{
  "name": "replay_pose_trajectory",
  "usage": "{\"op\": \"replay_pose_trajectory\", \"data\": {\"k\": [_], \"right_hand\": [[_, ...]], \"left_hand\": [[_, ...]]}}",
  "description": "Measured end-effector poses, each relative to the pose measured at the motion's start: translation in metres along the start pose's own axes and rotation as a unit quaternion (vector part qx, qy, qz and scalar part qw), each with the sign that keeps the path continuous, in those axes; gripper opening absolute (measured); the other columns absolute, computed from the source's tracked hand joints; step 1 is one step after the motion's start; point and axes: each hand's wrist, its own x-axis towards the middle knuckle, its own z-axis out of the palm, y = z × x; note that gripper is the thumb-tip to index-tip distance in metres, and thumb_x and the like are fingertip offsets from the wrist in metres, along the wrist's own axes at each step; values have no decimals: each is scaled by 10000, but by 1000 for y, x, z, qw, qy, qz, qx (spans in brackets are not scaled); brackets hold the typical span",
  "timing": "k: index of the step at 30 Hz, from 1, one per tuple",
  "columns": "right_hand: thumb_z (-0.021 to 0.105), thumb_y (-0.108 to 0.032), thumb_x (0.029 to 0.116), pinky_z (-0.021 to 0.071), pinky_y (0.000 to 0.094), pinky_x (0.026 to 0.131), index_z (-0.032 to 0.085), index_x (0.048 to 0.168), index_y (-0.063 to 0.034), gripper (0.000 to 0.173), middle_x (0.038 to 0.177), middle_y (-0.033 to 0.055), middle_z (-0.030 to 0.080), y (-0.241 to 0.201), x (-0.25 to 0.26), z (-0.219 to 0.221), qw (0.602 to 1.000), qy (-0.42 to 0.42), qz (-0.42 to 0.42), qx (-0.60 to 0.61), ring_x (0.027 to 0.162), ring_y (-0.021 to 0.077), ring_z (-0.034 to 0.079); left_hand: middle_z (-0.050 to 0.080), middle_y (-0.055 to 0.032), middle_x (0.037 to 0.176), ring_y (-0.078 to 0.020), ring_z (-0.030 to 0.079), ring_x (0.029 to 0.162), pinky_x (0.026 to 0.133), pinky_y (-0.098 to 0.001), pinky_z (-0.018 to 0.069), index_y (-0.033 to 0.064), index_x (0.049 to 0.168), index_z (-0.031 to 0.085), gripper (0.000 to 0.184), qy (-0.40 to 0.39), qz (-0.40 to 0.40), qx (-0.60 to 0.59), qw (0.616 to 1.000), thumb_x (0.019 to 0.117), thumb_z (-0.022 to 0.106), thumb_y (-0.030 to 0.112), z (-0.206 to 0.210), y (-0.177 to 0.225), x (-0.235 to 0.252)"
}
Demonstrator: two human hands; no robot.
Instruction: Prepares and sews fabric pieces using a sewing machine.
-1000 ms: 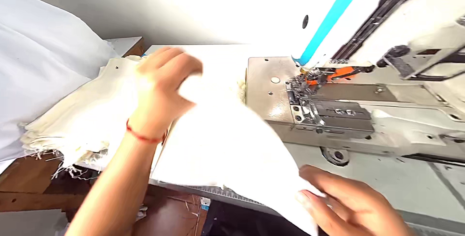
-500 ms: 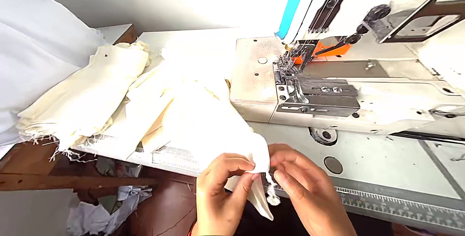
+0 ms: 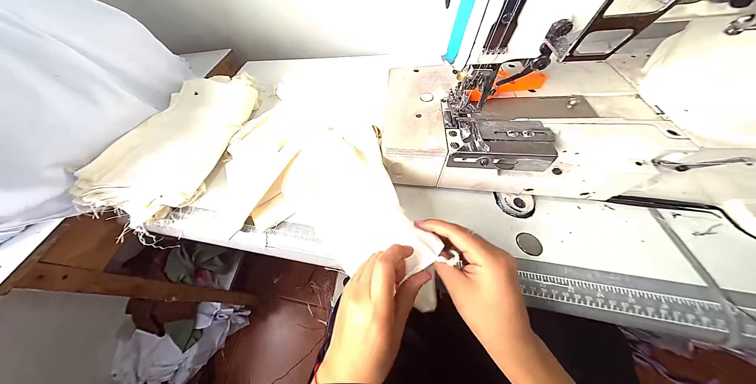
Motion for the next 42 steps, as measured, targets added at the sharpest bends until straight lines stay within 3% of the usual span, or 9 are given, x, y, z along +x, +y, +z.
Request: {"op": "replay_pose_trajectory", "data": {"k": [3, 6, 11, 15, 19, 23, 27, 35, 42], "right_hand": [[601, -74, 926, 540, 98, 698, 769, 1003, -27, 191, 862, 24, 728, -8, -2, -8, 999, 41, -34, -7, 741, -37, 641], [625, -67, 953, 557, 124, 841, 727, 980, -44, 108, 989, 73, 750, -12, -16, -6, 996, 35, -72, -48, 940, 21, 699], [629, -69, 900, 515, 97, 800, 680, 959, -66, 78, 971, 90, 708, 1, -32, 0, 992, 25, -61, -111, 897, 37, 662], [676, -78, 917, 583, 160, 824, 721, 1023, -167, 146, 1034, -57, 720, 3, -18, -6, 979, 50, 86, 179, 951, 4, 685], [760, -154, 890, 625, 251, 789, 803, 970, -147, 91, 917, 3, 771, -8, 2, -12, 828, 19, 277, 487, 838, 72, 741], [665, -243, 989, 572, 133, 748, 740, 1089, -208, 130, 924, -104, 739, 10, 12, -17, 924, -63, 130, 355, 820, -34, 686], [594, -249, 1038, 553, 133, 801, 589, 1124, -218, 92, 960, -101, 691, 11, 20, -20, 927, -119, 90, 343, 888, -24, 672], [675, -226, 994, 471, 73, 822, 734, 1219, -266, 235, 1002, -35, 603, 14, 10, -16, 989, -102, -46, 97, 947, -43, 569], [598, -173, 1034, 500, 115, 848, 770, 1120, -112, 202, 924, 59, 708, 2, 2, -2, 996, -63, -59, -13, 903, 40, 651]], "left_hand": [[654, -30, 778, -20, 597, 669, 633, -117, 509, 24, 984, 694, 172, 37, -43, -24, 998, 830, 694, 102, -15, -14, -11], [704, 97, 987, 51, 677, 870, 773, -137, 587, 157, 1058, 691, 108, 137, -92, -177, 970, 958, 653, 169, -29, -17, -9], [768, 1, 1061, -76, 738, 975, 830, -249, 627, 149, 1050, 807, 141, 211, -236, -507, 802, 968, 695, 171, -28, 3, 1], [740, 58, 1109, -35, 679, 1084, 952, -195, 552, 163, 1081, 753, 157, 74, -120, -348, 927, 1037, 605, 193, -34, -13, -4], [760, 10, 1091, -56, 711, 1052, 923, -215, 578, 101, 1086, 695, 165, -38, -66, -289, 954, 1068, 544, 164, -48, -29, 4], [758, 110, 1062, 59, 682, 951, 847, -121, 548, 168, 1253, 704, 244, -53, -129, -402, 905, 1055, 565, 195, -58, -42, 22], [760, 80, 1055, 41, 687, 927, 835, -128, 550, 150, 1256, 704, 247, -76, -130, -467, 871, 1044, 588, 199, -64, -58, 30], [617, 26, 880, -38, 605, 887, 868, -195, 486, 190, 1148, 734, 242, -61, 10, -95, 994, 981, 702, 363, -70, -49, 22], [551, -1, 982, -3, 544, 914, 835, -84, 431, 154, 1122, 717, 151, 39, 1, 13, 999, 1035, 594, 161, -53, -35, 19]]}}
